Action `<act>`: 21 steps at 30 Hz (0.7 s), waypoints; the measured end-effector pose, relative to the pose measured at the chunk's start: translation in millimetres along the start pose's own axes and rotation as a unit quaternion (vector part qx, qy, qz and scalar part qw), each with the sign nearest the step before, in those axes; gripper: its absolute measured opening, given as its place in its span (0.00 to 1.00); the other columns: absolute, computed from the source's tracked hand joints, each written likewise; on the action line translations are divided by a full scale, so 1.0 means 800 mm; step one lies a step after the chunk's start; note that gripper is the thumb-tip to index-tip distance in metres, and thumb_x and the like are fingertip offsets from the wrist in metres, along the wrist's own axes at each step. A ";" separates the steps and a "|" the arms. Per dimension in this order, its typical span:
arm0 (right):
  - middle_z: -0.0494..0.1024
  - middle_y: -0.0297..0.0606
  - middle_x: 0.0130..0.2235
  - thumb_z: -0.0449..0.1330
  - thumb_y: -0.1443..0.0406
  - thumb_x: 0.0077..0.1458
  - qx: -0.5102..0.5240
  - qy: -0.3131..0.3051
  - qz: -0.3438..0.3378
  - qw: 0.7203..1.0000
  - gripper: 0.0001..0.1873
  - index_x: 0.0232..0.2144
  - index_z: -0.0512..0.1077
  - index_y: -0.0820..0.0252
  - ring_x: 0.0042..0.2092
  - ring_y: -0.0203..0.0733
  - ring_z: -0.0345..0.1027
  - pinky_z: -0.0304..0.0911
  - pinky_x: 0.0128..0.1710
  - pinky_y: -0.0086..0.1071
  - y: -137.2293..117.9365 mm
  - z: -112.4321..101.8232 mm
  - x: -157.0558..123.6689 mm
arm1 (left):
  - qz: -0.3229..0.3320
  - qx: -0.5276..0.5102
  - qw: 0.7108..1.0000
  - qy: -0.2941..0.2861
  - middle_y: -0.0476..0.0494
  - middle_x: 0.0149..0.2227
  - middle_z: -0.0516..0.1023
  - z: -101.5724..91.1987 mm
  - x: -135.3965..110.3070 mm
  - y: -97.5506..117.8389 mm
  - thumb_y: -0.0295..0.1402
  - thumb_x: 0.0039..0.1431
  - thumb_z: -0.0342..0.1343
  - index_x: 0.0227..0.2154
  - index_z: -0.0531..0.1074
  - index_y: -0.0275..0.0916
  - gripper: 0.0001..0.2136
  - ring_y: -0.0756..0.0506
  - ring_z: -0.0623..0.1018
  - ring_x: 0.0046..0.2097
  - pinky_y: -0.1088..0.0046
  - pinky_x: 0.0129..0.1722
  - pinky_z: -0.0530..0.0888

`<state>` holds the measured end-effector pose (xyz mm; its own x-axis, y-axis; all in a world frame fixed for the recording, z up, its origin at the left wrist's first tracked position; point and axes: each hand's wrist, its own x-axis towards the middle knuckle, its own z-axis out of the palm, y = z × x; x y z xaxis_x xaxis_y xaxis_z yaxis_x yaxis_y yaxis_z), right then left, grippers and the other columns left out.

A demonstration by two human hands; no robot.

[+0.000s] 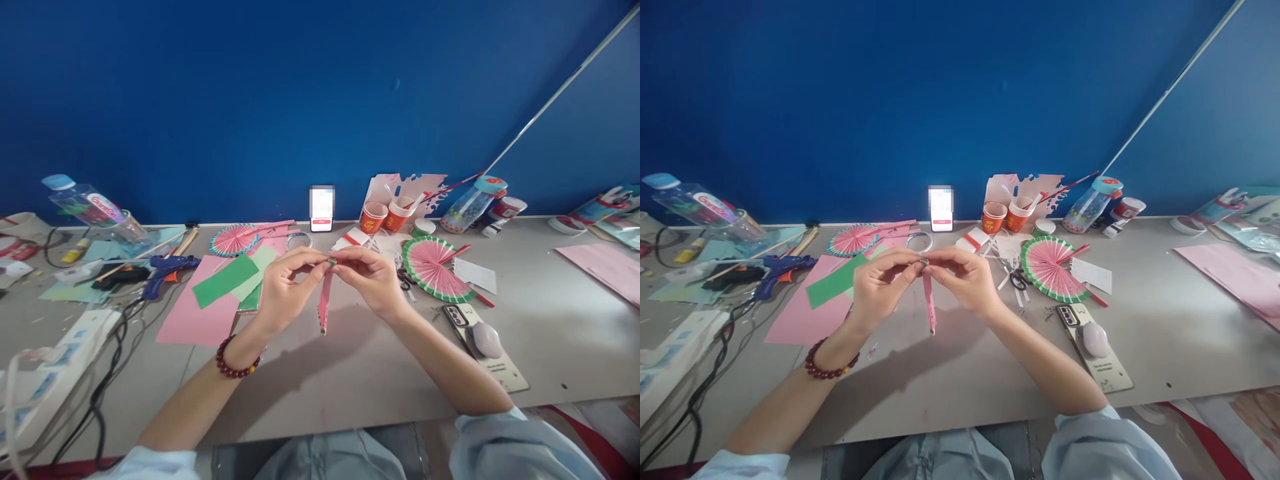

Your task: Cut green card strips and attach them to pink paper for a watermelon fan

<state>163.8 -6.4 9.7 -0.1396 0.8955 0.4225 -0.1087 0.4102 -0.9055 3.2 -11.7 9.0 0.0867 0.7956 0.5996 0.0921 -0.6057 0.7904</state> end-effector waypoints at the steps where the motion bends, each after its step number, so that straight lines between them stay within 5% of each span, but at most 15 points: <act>1: 0.81 0.37 0.36 0.67 0.62 0.48 -0.002 0.000 0.000 1.000 0.09 0.34 0.79 0.55 0.38 0.40 0.75 0.73 0.40 0.36 0.000 0.000 0.000 | 0.000 -0.003 1.000 -0.001 0.44 0.35 0.79 0.000 0.000 0.000 0.32 0.56 0.59 0.33 0.78 0.40 0.04 0.48 0.77 0.37 0.72 0.33 0.77; 21: 0.80 0.36 0.32 0.69 0.61 0.46 -0.011 0.039 -0.037 0.998 0.06 0.30 0.78 0.54 0.36 0.40 0.74 0.72 0.39 0.36 0.001 0.002 -0.002 | 0.073 0.065 0.995 -0.008 0.44 0.34 0.78 0.001 0.001 0.004 0.30 0.58 0.57 0.33 0.75 0.40 0.03 0.48 0.76 0.37 0.70 0.37 0.74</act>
<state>162.2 -7.9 8.4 -0.0547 0.8730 0.4846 -0.0943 0.4786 -0.8730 4.0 -13.3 11.6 0.1250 0.6993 0.7038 0.2050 -0.7123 0.6713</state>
